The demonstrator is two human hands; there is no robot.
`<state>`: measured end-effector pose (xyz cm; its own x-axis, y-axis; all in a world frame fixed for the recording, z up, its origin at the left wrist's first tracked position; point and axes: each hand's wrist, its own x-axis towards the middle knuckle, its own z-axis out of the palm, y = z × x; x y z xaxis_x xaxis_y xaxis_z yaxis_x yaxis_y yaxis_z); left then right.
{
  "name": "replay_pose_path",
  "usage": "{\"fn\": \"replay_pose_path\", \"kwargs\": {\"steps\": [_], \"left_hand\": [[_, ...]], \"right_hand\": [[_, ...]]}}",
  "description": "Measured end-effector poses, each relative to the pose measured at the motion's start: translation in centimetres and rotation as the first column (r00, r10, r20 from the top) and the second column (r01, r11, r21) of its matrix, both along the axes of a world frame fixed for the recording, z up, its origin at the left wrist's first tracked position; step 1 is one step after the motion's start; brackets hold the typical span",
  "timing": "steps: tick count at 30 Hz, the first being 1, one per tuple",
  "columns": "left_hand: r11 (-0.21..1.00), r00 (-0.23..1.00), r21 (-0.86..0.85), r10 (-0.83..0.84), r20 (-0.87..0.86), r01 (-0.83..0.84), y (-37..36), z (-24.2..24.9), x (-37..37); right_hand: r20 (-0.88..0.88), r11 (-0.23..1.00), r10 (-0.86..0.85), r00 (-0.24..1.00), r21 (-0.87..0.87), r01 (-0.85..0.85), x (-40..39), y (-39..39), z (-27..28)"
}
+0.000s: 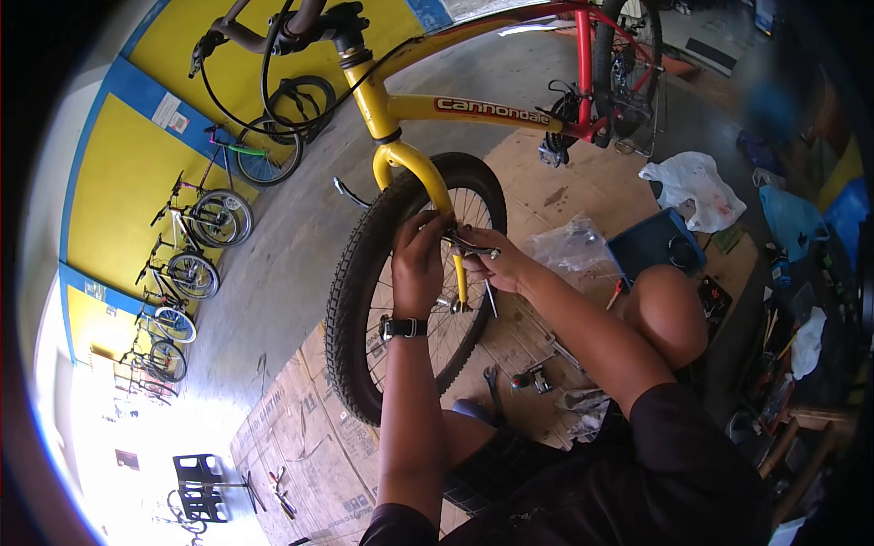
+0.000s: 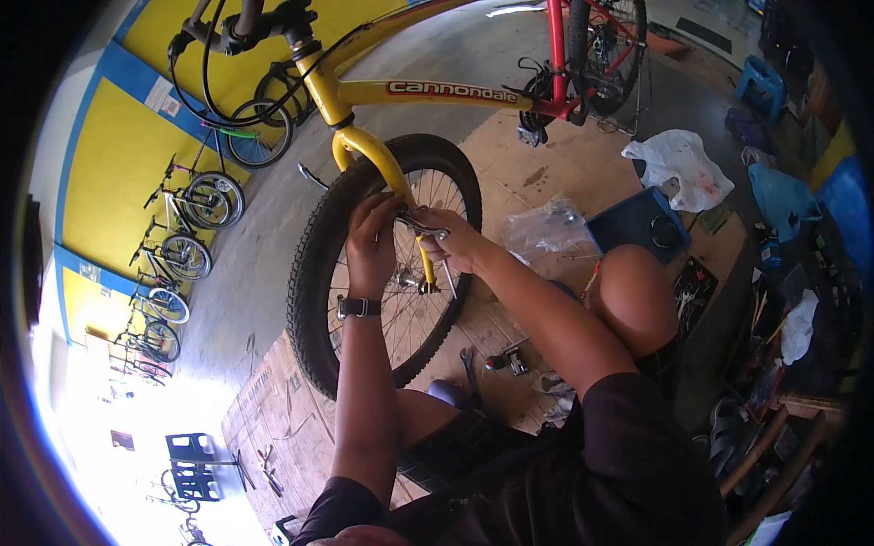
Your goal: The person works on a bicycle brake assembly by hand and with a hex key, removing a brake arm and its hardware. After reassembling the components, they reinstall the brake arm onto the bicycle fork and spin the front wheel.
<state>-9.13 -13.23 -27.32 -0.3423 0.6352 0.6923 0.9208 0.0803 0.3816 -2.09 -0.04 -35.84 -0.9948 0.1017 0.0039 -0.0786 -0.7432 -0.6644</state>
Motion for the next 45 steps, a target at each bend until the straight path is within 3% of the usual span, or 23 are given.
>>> {"fn": "replay_pose_path", "kwargs": {"steps": [6,9,12,15,18,21,24,27,30,33,39,42,45], "left_hand": [[1.0,1.0,0.0,-0.009,0.014,0.009,0.0,0.0,0.0],[1.0,1.0,0.003,-0.012,0.008,0.012,0.1,0.0,0.0],[1.0,1.0,0.006,-0.021,0.018,0.021,0.1,0.1,0.0],[1.0,1.0,0.012,-0.023,0.003,0.023,0.1,0.1,0.0],[1.0,1.0,0.018,-0.022,0.009,0.022,0.2,-0.1,0.0],[0.999,1.0,0.019,-0.027,0.012,0.027,0.2,-0.2,-0.2],[1.0,1.0,0.014,-0.026,0.008,0.025,0.2,-0.3,-0.2],[1.0,1.0,0.009,-0.025,0.009,0.025,0.3,0.0,-0.1],[1.0,1.0,0.004,-0.019,0.006,0.019,0.3,-0.1,-0.1],[1.0,1.0,-0.001,-0.017,0.013,0.017,0.3,-0.2,-0.1],[1.0,1.0,-0.005,0.0,0.002,0.0,0.3,-0.4,-0.3],[1.0,1.0,-0.001,-0.01,0.014,0.01,0.4,-0.3,-0.2],[1.0,0.999,0.015,-0.009,0.047,0.008,0.4,-0.4,-0.1]], "right_hand": [[-0.059,0.981,0.092,0.994,-0.166,-0.1,0.3,0.1,0.3],[-0.029,0.99,0.083,0.996,-0.109,-0.085,0.0,0.0,0.1],[0.001,0.972,0.064,0.998,-0.225,-0.062,0.7,-0.3,1.1],[-0.126,0.975,0.13,0.983,-0.162,-0.15,0.4,0.1,0.2],[-0.032,0.989,0.072,0.997,-0.129,-0.076,0.2,-0.2,0.0],[-0.077,0.975,0.118,0.99,-0.178,-0.13,0.3,-0.1,-0.1],[-0.056,0.993,0.031,0.998,-0.108,-0.037,0.3,-0.5,0.1],[-0.076,0.984,0.095,0.993,-0.144,-0.105,0.1,-0.2,-0.4],[-0.081,0.995,-0.014,0.997,-0.095,0.006,0.0,-0.3,-0.2],[-0.066,0.982,0.024,0.998,-0.184,-0.036,0.6,-0.1,0.1],[-0.049,0.994,0.068,0.996,-0.084,-0.072,-0.1,-0.2,-0.9],[-0.088,0.977,0.139,0.986,-0.151,-0.151,0.3,-0.1,-0.7],[-0.051,0.997,0.042,0.998,-0.059,-0.045,0.3,-0.2,0.2]]}}
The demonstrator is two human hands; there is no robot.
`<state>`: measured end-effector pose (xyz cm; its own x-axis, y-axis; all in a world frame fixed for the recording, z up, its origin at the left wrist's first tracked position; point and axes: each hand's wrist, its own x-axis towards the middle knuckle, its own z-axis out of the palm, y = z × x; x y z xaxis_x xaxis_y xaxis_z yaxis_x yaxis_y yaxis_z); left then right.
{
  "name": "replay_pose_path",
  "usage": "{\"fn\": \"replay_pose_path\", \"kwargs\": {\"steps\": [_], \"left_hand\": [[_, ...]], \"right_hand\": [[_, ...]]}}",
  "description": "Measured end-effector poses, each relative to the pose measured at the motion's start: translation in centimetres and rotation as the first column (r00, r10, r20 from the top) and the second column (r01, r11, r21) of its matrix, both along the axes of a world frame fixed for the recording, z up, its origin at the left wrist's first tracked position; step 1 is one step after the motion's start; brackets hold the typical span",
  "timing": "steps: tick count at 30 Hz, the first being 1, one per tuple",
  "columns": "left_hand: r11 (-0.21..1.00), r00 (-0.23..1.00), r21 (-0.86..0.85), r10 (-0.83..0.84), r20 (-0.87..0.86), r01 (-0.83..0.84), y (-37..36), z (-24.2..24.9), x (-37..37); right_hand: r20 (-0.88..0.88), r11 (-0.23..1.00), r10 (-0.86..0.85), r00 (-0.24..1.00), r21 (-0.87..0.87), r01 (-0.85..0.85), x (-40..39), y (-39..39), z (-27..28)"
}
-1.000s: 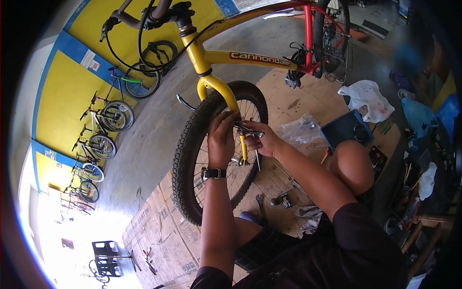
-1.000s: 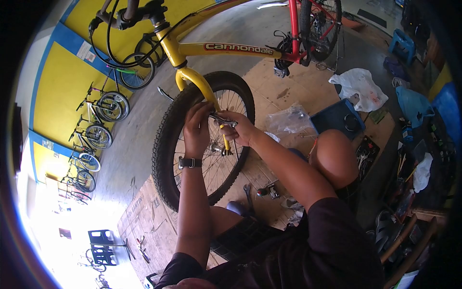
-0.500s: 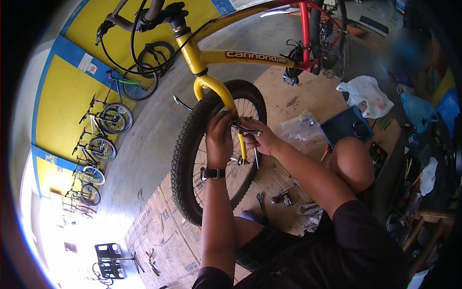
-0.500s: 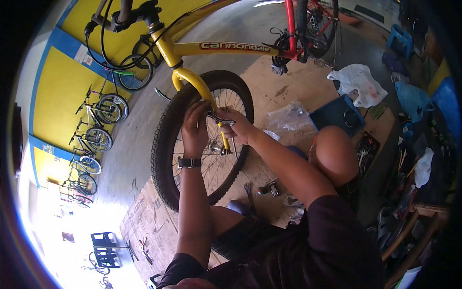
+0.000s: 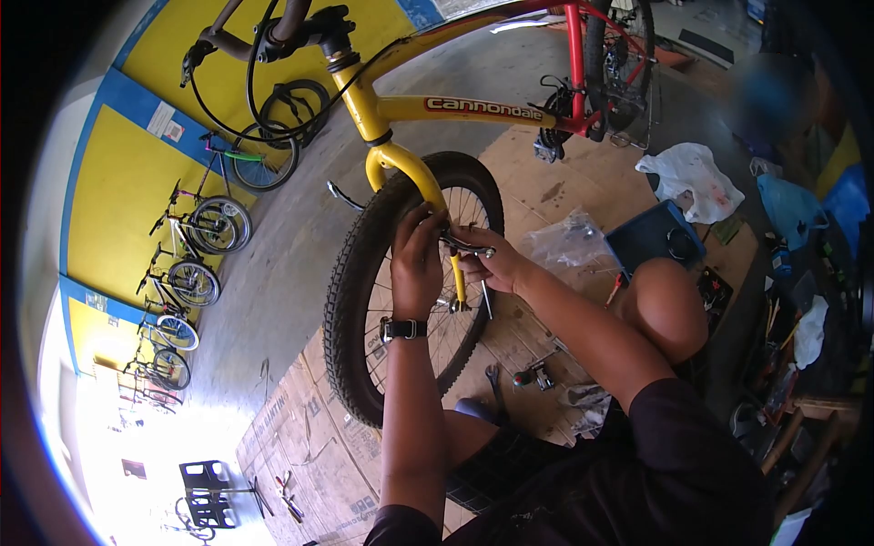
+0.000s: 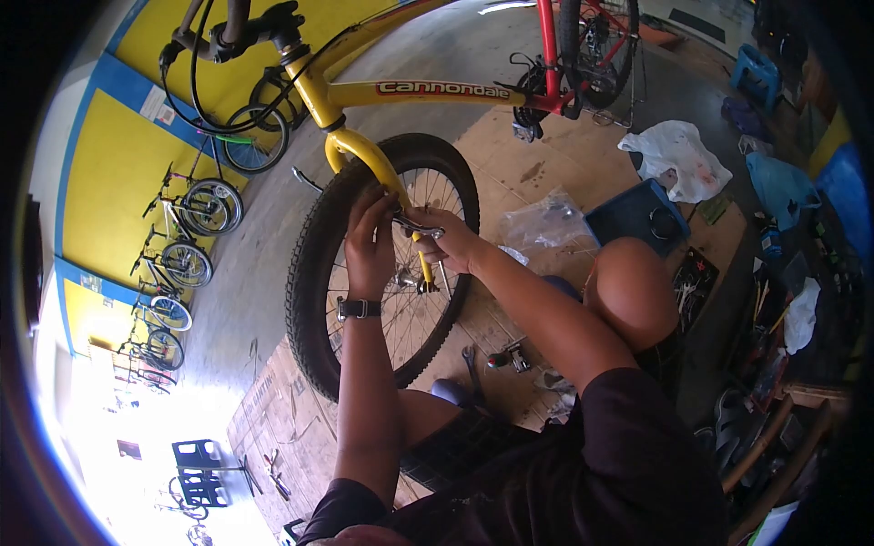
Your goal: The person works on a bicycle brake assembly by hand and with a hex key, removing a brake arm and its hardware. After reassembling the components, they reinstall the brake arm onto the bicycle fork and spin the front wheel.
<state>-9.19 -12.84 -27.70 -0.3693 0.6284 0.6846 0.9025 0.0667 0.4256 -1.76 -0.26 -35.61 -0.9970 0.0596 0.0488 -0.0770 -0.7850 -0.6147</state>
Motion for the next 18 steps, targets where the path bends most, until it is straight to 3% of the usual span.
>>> {"fn": "replay_pose_path", "kwargs": {"steps": [3,6,10,12,14,18], "left_hand": [[1.0,1.0,0.0,0.006,0.026,-0.006,-0.1,0.1,0.2],[1.0,1.0,-0.002,-0.008,-0.019,0.008,-0.1,0.3,0.2],[0.999,0.999,0.017,0.029,-0.038,-0.028,-0.1,0.0,0.2],[0.991,0.982,0.082,0.088,0.168,-0.103,0.1,-0.3,0.4],[0.978,0.931,0.142,0.092,0.353,-0.15,0.2,-1.2,0.3],[0.954,0.749,0.23,-0.009,0.662,-0.192,0.3,-2.3,0.0]], "right_hand": [[-0.027,0.993,0.088,0.996,-0.082,-0.09,0.0,0.2,-0.7],[-0.047,0.999,0.02,0.999,-0.046,-0.022,-0.3,0.0,-0.9],[0.009,0.994,0.075,0.997,-0.08,-0.074,-0.1,0.2,-0.8],[0.041,0.987,0.097,0.994,-0.131,-0.09,0.5,0.1,-0.7],[-0.018,0.998,0.0,1.0,-0.066,-0.001,0.4,0.4,-1.2],[-0.246,0.997,-0.078,0.966,-0.021,0.075,1.2,2.2,-1.4]]}}
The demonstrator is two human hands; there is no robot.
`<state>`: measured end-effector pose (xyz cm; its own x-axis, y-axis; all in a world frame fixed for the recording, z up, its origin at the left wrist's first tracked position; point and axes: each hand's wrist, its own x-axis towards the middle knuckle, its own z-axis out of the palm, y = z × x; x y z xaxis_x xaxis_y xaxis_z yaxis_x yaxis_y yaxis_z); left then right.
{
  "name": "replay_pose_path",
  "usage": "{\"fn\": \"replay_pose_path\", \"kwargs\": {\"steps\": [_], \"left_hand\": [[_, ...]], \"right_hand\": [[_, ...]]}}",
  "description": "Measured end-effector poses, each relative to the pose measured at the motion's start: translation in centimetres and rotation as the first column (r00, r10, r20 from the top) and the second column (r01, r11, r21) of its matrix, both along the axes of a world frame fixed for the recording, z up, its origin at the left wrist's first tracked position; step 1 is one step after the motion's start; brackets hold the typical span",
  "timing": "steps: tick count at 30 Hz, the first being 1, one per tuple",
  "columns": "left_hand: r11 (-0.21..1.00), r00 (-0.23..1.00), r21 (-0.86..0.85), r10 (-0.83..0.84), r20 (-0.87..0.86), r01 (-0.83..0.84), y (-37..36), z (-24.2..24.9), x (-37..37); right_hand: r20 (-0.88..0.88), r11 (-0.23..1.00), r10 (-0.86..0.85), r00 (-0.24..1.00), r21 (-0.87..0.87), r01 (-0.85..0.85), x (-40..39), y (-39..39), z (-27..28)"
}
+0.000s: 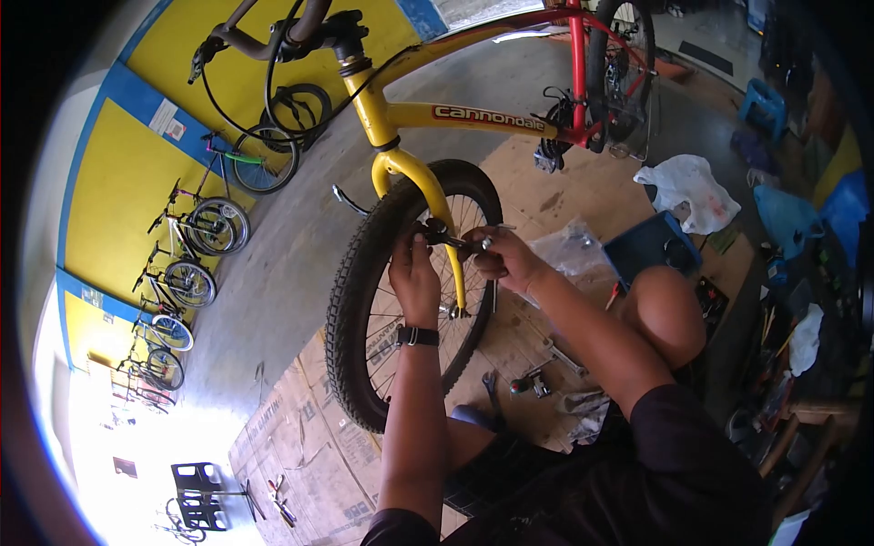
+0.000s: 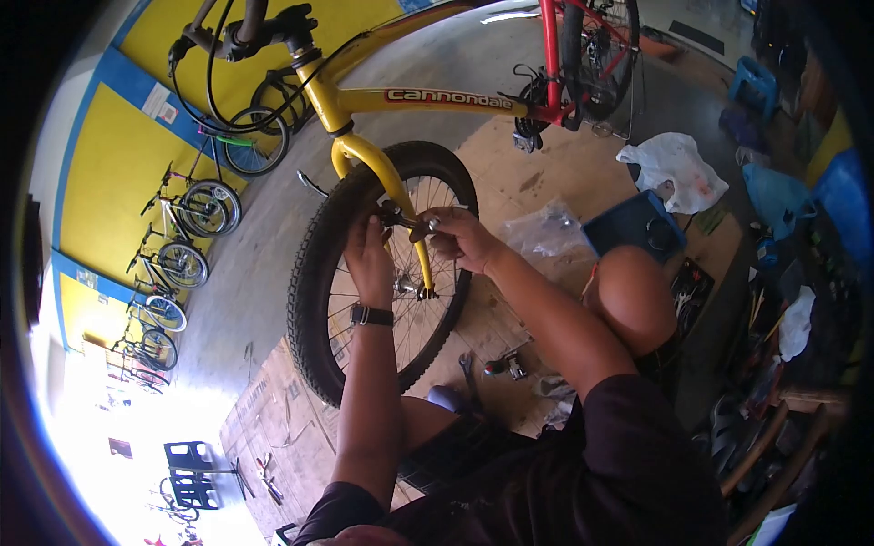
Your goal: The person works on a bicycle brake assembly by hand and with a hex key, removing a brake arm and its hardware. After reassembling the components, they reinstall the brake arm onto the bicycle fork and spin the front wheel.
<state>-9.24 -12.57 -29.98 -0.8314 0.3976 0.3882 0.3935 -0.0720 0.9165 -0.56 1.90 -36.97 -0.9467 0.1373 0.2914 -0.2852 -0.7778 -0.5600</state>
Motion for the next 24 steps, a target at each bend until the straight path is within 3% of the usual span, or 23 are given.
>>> {"fn": "replay_pose_path", "kwargs": {"steps": [4,5,7,9,13,16,17,20,21,22,24], "left_hand": [[0.95,0.925,0.313,-0.138,0.355,0.021,0.3,0.4,0.6],[0.973,0.965,0.227,-0.099,0.244,0.042,0.3,0.3,0.6],[0.998,0.999,0.047,-0.041,0.009,0.041,-0.1,-0.1,0.4],[0.965,0.968,0.257,-0.119,0.22,0.06,0.2,-0.4,0.2],[0.856,0.808,0.517,-0.297,0.508,-0.011,0.9,-0.4,-0.1],[0.839,0.813,0.536,-0.249,0.526,-0.089,1.9,-1.6,-0.4],[0.839,0.873,0.541,-0.218,0.437,-0.061,2.5,-2.7,-0.6],[0.86,0.918,0.491,-0.074,0.388,-0.138,3.4,-2.6,0.6],[0.813,0.888,0.529,-0.03,0.458,-0.245,4.1,-2.4,1.5],[0.82,0.911,0.496,0.07,0.406,-0.284,4.8,-3.5,1.3],[0.812,0.872,0.481,0.068,0.485,-0.331,4.8,-1.6,2.6]], "right_hand": [[-0.098,0.99,0.052,0.994,0.137,-0.038,0.9,2.3,2.7],[-0.042,0.991,-0.041,0.998,0.125,0.046,1.3,1.9,3.9],[0.096,0.934,-0.151,0.984,0.34,0.11,0.6,2.4,6.2],[0.146,0.823,-0.376,0.915,0.506,0.258,0.4,1.9,8.6],[0.237,0.772,-0.311,0.921,0.627,0.099,-0.2,4.2,11.0],[0.09,0.609,-0.442,0.893,0.761,0.225,-0.5,4.4,12.2],[0.109,0.62,-0.406,0.907,0.762,0.186,-0.8,4.9,12.4],[0.129,0.639,-0.313,0.941,0.761,0.109,-0.9,5.3,13.1],[0.121,0.652,-0.3,0.946,0.75,0.111,-1.1,5.2,12.6],[0.032,0.658,-0.305,0.952,0.73,0.186,-1.4,4.9,11.5],[0.175,0.763,-0.183,0.967,0.646,0.027,-1.7,4.9,10.6]]}}
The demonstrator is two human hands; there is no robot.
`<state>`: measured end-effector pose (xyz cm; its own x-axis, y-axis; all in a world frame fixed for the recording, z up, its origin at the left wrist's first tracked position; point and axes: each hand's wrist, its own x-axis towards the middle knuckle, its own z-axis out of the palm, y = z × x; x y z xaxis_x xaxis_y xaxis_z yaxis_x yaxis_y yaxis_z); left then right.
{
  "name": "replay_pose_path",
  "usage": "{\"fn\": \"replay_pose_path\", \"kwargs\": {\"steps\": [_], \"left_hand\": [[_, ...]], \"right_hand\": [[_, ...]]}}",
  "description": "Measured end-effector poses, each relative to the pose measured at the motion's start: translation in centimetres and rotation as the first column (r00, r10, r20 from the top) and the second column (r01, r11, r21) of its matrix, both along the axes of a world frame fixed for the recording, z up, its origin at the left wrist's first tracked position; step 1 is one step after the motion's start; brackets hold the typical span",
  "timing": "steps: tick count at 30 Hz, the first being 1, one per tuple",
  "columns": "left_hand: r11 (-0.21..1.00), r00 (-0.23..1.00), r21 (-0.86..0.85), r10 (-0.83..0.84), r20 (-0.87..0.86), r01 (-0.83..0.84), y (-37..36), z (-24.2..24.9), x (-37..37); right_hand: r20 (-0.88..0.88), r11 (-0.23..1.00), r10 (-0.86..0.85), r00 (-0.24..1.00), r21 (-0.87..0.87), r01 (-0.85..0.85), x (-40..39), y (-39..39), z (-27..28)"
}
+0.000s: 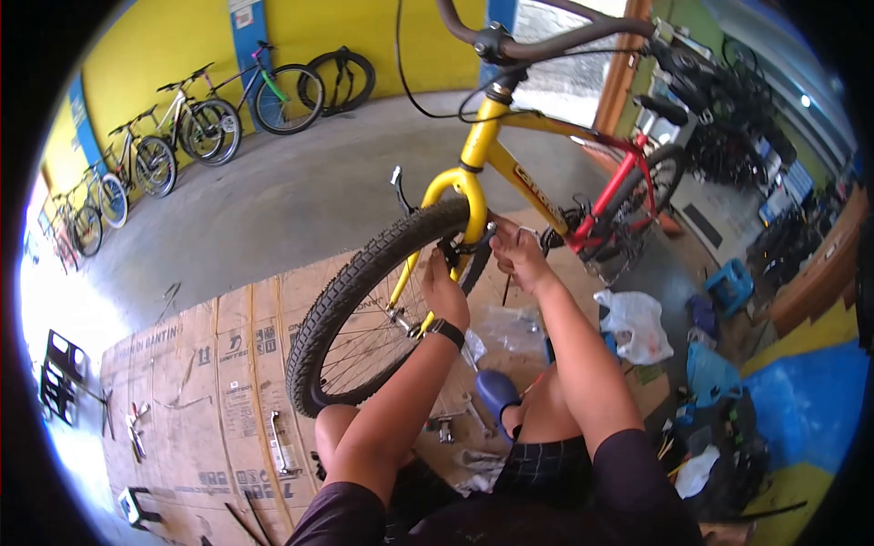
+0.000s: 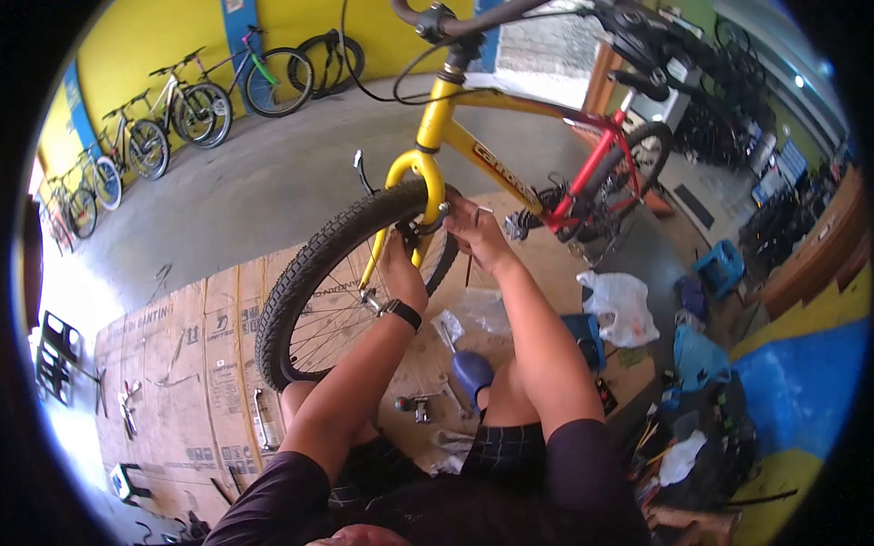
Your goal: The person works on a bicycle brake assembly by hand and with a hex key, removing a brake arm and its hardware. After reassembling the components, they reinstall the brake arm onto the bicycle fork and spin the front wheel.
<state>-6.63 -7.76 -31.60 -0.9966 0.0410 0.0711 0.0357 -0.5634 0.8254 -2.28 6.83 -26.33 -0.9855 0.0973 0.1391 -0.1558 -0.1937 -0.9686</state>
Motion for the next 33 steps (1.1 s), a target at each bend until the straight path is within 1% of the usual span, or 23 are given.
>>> {"fn": "replay_pose_path", "kwargs": {"steps": [1,4,5,6,8,9,10,12,15,16,18,20,22,24,25,26,27,28,30,32,33], "left_hand": [[0.997,1.0,0.078,-0.001,-0.01,0.001,0.2,-0.1,0.0],[0.969,0.993,0.223,0.095,0.072,-0.109,1.6,-0.7,0.0],[0.959,0.993,0.257,0.108,0.056,-0.119,2.2,-1.4,-0.4],[0.965,0.989,0.222,0.124,0.083,-0.14,1.8,0.0,0.4],[0.963,0.983,0.208,0.15,0.103,-0.169,2.2,-0.6,0.1],[0.969,0.988,0.198,0.131,0.079,-0.144,2.0,-0.8,-0.1],[0.978,0.992,0.163,0.123,0.03,-0.126,1.8,-1.1,0.0],[0.959,0.989,0.252,0.145,-0.036,-0.132,2.2,-1.7,0.2],[0.983,0.969,0.146,0.139,-0.206,-0.11,2.5,-3.2,0.7],[0.98,0.951,0.149,0.165,-0.26,-0.129,2.9,-3.8,0.4],[0.983,0.956,0.134,0.159,-0.245,-0.129,3.3,-4.5,0.0],[0.978,0.958,0.163,0.169,-0.23,-0.133,3.7,-5.1,-0.5],[0.985,0.931,0.118,0.161,-0.327,-0.129,3.7,-5.2,-1.0],[0.98,0.908,0.113,0.194,-0.372,-0.163,4.0,-5.1,-1.0],[0.977,0.893,0.106,0.214,-0.395,-0.187,4.1,-5.1,-1.1],[0.972,0.877,0.099,0.235,-0.419,-0.213,4.2,-5.1,-1.2],[0.972,0.853,0.121,0.236,-0.466,-0.203,4.0,-4.9,-1.4],[0.975,0.846,0.078,0.219,-0.486,-0.208,3.7,-5.0,-1.6],[0.976,0.831,-0.013,0.179,-0.527,-0.219,3.1,-5.1,-2.0],[0.972,0.818,-0.013,0.19,-0.543,-0.235,2.9,-5.1,-2.3],[0.97,0.811,-0.016,0.194,-0.551,-0.243,2.8,-5.0,-2.3]], "right_hand": [[-0.082,1.0,-0.009,0.997,-0.019,0.008,0.0,-0.4,0.2],[-0.124,0.999,0.002,0.992,-0.049,-0.008,-0.7,-0.1,-0.7],[-0.126,0.997,0.017,0.992,-0.067,-0.026,-0.8,-0.1,-1.1],[-0.126,0.998,0.01,0.992,-0.064,-0.018,-0.9,-0.2,-1.3],[-0.132,0.999,-0.007,0.991,-0.054,-0.001,-1.4,-0.3,-1.4],[-0.144,0.999,-0.024,0.989,-0.028,0.02,-1.5,-0.5,-1.1],[-0.14,1.0,-0.028,0.99,-0.014,0.026,-1.6,-0.4,-1.0],[-0.118,0.999,-0.046,0.992,0.018,0.049,-1.5,-0.4,-0.8],[-0.126,0.992,-0.122,0.984,-0.001,0.123,-1.2,-0.9,-1.2],[-0.143,0.988,-0.15,0.978,-0.002,0.152,-1.2,-0.9,-1.1],[-0.164,0.987,-0.158,0.974,-0.014,0.158,-1.2,-0.6,-1.6],[-0.177,0.985,-0.172,0.969,-0.003,0.174,-1.0,-1.2,-1.0],[-0.183,0.99,-0.139,0.973,-0.046,0.133,-0.8,-1.1,-1.2],[-0.187,0.995,-0.088,0.978,-0.07,0.076,-0.9,-0.4,-1.7],[-0.203,0.996,0.012,0.979,-0.081,-0.029,-0.8,0.4,-2.0],[-0.202,0.997,0.026,0.979,-0.06,-0.039,-0.7,1.0,-2.2],[-0.201,0.998,0.041,0.979,-0.041,-0.05,-0.6,1.1,-2.1],[-0.2,0.998,0.055,0.978,-0.023,-0.061,-0.4,1.2,-2.0],[-0.194,0.999,0.032,0.98,0.044,-0.024,-0.2,1.2,-1.9],[-0.171,0.998,0.054,0.984,0.038,-0.048,0.2,1.0,-1.5],[-0.198,0.992,0.058,0.979,0.117,-0.035,0.3,1.2,-1.6]]}}
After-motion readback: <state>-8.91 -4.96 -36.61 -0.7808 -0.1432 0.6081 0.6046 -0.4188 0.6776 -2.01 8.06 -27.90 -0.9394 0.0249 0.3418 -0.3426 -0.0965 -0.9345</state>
